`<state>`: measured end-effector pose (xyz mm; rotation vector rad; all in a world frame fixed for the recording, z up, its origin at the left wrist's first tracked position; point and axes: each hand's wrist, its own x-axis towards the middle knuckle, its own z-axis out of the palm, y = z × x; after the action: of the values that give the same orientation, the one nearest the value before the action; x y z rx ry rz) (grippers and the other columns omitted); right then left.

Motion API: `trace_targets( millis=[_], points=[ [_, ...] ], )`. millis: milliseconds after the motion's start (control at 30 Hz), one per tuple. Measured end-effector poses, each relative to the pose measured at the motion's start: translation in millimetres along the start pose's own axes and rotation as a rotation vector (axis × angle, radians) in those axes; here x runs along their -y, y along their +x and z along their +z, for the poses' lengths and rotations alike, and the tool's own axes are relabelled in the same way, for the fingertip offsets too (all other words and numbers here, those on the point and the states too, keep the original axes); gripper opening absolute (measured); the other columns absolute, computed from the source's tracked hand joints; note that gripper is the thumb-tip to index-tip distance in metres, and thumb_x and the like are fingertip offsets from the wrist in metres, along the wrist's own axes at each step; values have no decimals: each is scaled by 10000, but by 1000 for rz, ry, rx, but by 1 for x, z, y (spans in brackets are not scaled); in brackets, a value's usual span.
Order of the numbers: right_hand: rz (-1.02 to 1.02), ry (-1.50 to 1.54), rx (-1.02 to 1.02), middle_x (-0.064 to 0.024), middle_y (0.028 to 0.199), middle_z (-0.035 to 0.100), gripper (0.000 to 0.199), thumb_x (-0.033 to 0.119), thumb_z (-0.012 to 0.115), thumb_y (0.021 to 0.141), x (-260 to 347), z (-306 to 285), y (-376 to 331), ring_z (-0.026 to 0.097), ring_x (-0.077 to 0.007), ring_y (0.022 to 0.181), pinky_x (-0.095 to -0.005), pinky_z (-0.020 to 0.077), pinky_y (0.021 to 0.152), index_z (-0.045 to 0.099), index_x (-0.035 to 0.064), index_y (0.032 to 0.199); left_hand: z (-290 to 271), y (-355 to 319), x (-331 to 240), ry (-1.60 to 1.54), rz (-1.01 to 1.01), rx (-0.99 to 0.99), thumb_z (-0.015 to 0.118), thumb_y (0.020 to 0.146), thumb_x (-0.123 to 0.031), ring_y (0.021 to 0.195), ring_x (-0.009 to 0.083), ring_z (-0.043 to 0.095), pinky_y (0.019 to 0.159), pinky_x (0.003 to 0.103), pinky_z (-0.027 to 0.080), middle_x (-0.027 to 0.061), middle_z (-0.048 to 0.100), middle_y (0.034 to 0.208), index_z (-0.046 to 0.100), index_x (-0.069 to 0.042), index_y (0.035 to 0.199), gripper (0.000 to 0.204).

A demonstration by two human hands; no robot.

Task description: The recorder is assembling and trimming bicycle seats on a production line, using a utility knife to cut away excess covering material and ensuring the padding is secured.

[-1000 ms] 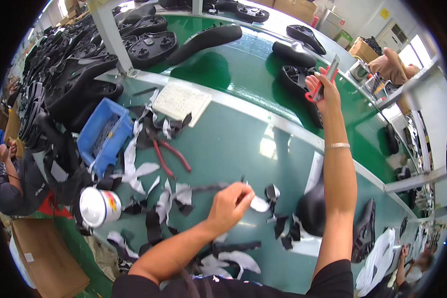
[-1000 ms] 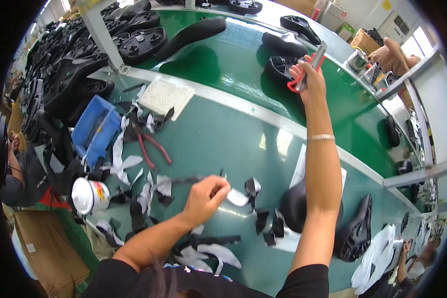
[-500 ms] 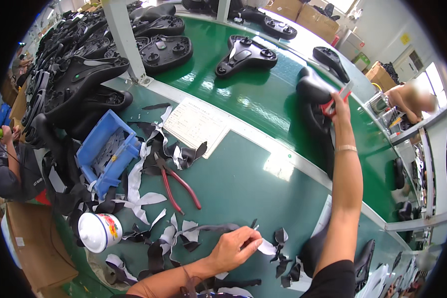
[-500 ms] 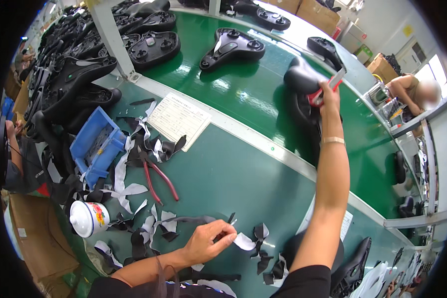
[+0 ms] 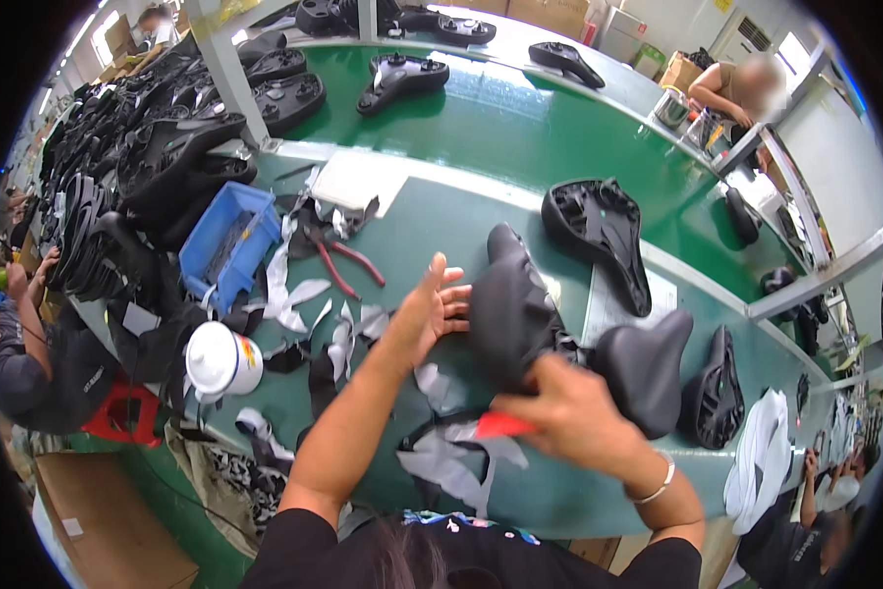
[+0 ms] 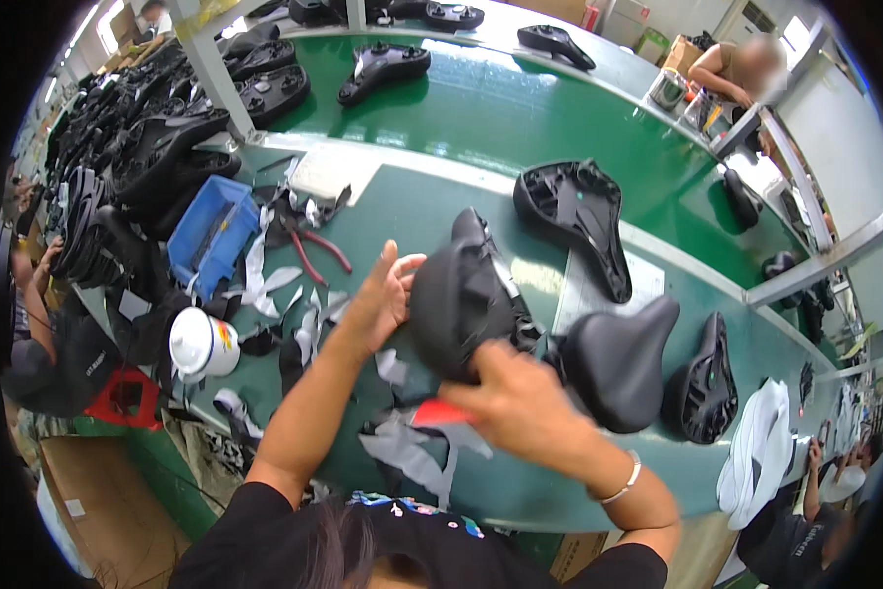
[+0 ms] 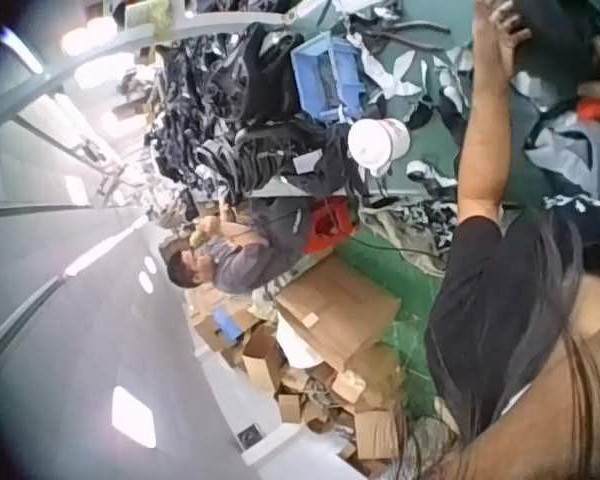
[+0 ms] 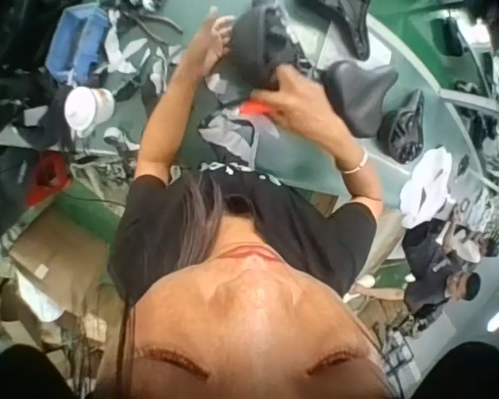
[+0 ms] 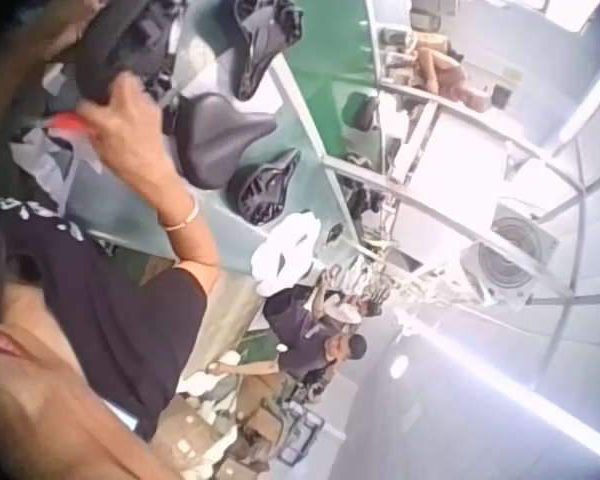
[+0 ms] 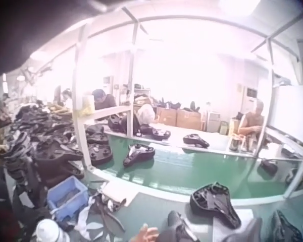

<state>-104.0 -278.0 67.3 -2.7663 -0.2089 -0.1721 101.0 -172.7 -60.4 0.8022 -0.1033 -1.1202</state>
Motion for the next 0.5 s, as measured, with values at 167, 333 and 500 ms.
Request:
trace_targets(
  millis=[167, 333, 500],
  points=[
    [190, 342, -80, -97, 887, 614, 395, 120, 725, 722, 28, 60, -58, 626, -238, 752, -351, 511, 625, 613, 134, 1101, -3, -55, -10, 316, -38, 161, 638, 879, -364, 1067, 193, 578, 894, 318, 492, 158, 531, 1231, 331, 26, 1371, 699],
    [678, 567, -423, -147, 928, 652, 471, 42, 659, 802, 39, 74, -96, 645, -288, 751, -317, 510, 656, 517, 46, 1252, 1, -82, -7, 303, -34, -3, 681, 776, -250, 816, 156, 603, 732, 288, 527, 96, 552, 981, 430, 26, 1185, 554],
    [169, 79, -417, -120, 876, 621, 564, -16, 616, 785, 3, 51, -93, 597, -263, 675, -344, 489, 591, 496, 82, 1327, 13, -95, -34, 604, 0, -36, 663, 744, -284, 720, 120, 582, 637, 246, 487, 61, 578, 870, 514, 21, 1090, 485]
  ],
)
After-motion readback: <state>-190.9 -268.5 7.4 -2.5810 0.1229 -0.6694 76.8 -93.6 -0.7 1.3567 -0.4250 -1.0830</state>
